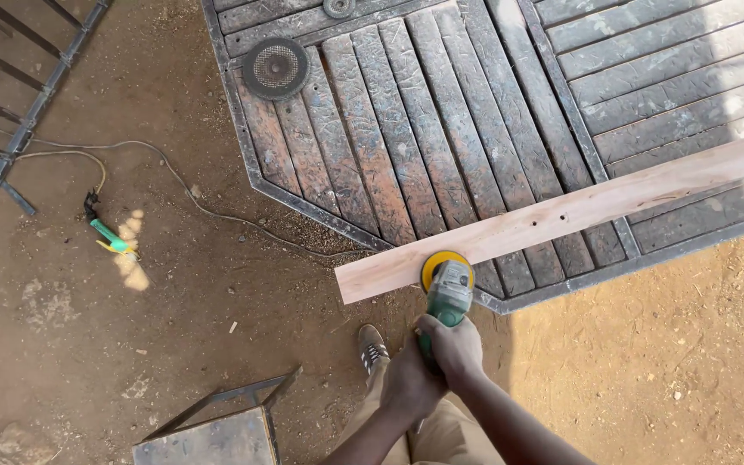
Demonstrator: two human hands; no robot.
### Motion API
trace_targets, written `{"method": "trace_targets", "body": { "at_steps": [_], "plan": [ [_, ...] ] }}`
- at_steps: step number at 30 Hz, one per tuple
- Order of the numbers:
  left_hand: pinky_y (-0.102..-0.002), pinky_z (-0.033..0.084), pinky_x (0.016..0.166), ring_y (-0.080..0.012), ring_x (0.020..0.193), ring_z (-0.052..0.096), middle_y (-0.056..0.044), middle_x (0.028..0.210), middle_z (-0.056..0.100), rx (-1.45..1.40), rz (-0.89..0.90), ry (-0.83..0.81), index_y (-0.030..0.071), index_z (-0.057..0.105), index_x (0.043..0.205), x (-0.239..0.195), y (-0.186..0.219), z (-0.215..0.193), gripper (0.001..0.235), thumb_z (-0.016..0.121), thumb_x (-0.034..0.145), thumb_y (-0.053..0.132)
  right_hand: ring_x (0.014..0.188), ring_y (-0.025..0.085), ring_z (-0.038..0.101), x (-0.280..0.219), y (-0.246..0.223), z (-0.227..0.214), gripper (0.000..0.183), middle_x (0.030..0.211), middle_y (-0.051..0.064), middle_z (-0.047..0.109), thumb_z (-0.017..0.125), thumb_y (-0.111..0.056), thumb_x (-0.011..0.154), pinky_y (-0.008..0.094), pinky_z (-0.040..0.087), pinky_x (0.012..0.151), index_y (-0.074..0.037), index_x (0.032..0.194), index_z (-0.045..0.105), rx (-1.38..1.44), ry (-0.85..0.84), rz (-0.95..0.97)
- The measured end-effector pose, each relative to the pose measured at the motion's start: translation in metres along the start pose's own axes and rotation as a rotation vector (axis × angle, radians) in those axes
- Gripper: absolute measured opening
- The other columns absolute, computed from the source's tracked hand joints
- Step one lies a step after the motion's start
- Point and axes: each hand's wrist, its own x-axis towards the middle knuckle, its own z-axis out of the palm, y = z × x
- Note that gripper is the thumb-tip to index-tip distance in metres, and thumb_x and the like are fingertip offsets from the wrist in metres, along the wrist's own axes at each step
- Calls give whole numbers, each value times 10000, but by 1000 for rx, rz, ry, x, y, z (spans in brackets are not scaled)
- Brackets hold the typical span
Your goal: Sanding a wooden plank using an angle grinder with a sanding disc
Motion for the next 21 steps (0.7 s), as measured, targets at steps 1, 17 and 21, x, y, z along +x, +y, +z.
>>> {"method": "trace_targets", "body": {
  "at_steps": [1, 17, 21],
  "plan": [
    [-527, 540, 818, -440, 984, 703, -172, 1025, 753, 4, 0, 0, 172, 441, 1253, 0, -21, 8, 547, 676, 799, 365, 791, 276, 707, -10, 2, 10, 367, 848, 103, 745, 719, -410, 646, 404, 512, 730, -106, 849, 746, 4, -2, 1],
    [-455, 558, 802, -369, 930, 722, -148, 1029, 700, -32, 129, 122, 131, 526, 1247, 33, -7, 61, 617, 783, 744, 380, 871, 253, 736, 20, 14, -31, 463, 944, 77, 773, 744, -471, 637, 381, 540, 769, -152, 973, 760, -32, -67, -14],
    [-542, 511, 904, -468, 1082, 667, -233, 1097, 723, 78, 81, -65, 113, 477, 1206, 26, 63, 43, 543, 684, 798, 406, 708, 200, 593, 48, 13, -66, 336, 794, 88, 667, 822, -341, 654, 353, 456, 639, -89, 862, 742, 340, 8, -8]
  ]
}}
